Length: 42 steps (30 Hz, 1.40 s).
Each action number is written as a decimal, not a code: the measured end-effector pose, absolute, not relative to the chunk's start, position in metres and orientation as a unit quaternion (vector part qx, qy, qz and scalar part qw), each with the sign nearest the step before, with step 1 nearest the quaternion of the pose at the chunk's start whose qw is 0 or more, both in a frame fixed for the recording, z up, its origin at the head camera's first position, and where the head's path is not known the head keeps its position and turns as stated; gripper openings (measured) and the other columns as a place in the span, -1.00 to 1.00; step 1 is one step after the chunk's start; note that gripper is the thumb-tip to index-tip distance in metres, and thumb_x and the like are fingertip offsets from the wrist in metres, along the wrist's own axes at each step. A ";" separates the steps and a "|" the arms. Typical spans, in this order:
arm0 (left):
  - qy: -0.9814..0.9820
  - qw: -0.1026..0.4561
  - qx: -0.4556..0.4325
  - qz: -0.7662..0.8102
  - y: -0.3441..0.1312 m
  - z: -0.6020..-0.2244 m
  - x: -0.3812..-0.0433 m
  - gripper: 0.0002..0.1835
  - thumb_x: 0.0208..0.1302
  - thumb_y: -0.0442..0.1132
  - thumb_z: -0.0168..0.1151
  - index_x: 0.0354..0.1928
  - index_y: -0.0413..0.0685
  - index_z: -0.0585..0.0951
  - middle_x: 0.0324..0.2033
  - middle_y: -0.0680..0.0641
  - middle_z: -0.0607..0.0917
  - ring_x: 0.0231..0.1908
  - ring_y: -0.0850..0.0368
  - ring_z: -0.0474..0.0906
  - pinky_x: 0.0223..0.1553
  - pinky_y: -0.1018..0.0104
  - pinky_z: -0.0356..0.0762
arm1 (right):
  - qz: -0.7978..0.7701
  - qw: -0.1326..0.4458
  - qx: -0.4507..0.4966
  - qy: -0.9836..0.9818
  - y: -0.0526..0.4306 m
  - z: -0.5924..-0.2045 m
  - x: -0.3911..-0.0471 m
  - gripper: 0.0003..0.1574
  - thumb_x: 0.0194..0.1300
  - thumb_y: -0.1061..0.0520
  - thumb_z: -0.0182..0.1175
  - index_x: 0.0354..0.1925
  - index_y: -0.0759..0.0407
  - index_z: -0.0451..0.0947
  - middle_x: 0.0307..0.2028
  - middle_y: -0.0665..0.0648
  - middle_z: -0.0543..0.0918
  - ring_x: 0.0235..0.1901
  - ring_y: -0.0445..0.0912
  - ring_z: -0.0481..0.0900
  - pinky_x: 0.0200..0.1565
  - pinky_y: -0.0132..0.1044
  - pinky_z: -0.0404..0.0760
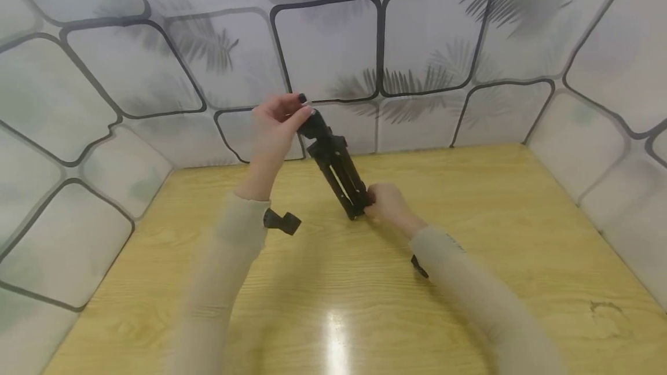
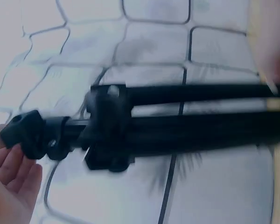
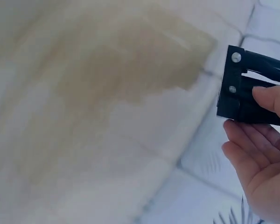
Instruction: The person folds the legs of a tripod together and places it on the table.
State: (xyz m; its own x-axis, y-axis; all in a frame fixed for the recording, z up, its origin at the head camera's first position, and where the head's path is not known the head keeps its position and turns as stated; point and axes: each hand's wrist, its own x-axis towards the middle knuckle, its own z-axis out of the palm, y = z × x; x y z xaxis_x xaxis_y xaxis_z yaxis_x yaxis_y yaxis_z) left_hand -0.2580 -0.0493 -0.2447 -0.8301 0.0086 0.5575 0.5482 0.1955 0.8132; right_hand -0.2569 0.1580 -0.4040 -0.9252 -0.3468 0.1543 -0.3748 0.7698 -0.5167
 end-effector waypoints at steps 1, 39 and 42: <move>-0.739 0.219 -0.181 -0.611 -0.060 -0.246 -0.258 -0.76 0.04 -0.34 0.29 -0.24 -0.31 0.57 -0.36 -0.09 0.63 -0.34 0.18 0.53 -0.28 0.41 0.48 | 0.276 0.035 0.192 -0.941 0.163 -0.401 -0.258 -0.81 -0.07 0.28 0.29 -0.41 0.33 0.53 -0.45 0.19 0.62 -0.39 0.07 0.56 -0.30 -0.08 0.52; -0.948 -0.071 -0.183 -0.250 -0.171 -0.406 -0.264 -0.86 0.17 -0.30 0.17 -0.29 -0.24 0.60 -0.33 -0.12 0.62 -0.25 0.00 0.52 -0.19 0.15 0.46 | 0.117 -0.002 0.210 -0.971 0.199 -0.390 -0.252 -0.63 0.09 0.28 0.22 -0.10 0.39 0.47 -0.22 0.30 0.57 -0.29 0.10 0.54 -0.23 -0.05 0.50; -0.951 -0.066 -0.163 -0.255 -0.167 -0.404 -0.261 -0.70 0.22 -0.21 0.12 -0.10 -0.28 0.54 -0.15 -0.21 0.57 -0.10 -0.08 0.46 -0.08 0.09 0.41 | 0.139 -0.002 0.202 -0.969 0.200 -0.389 -0.250 -0.53 0.13 0.20 0.20 0.00 0.38 0.41 -0.11 0.33 0.53 -0.21 0.13 0.52 -0.17 -0.01 0.47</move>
State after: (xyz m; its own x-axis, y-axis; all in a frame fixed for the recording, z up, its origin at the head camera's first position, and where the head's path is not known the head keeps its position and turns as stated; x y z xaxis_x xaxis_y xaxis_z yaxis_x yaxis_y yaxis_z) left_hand -0.2609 -0.1670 -0.4038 -0.9384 0.3428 -0.0423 0.2757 0.8170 0.5064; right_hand -0.2495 0.1996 -0.3887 -0.9182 -0.3926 0.0532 -0.3917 0.8796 -0.2700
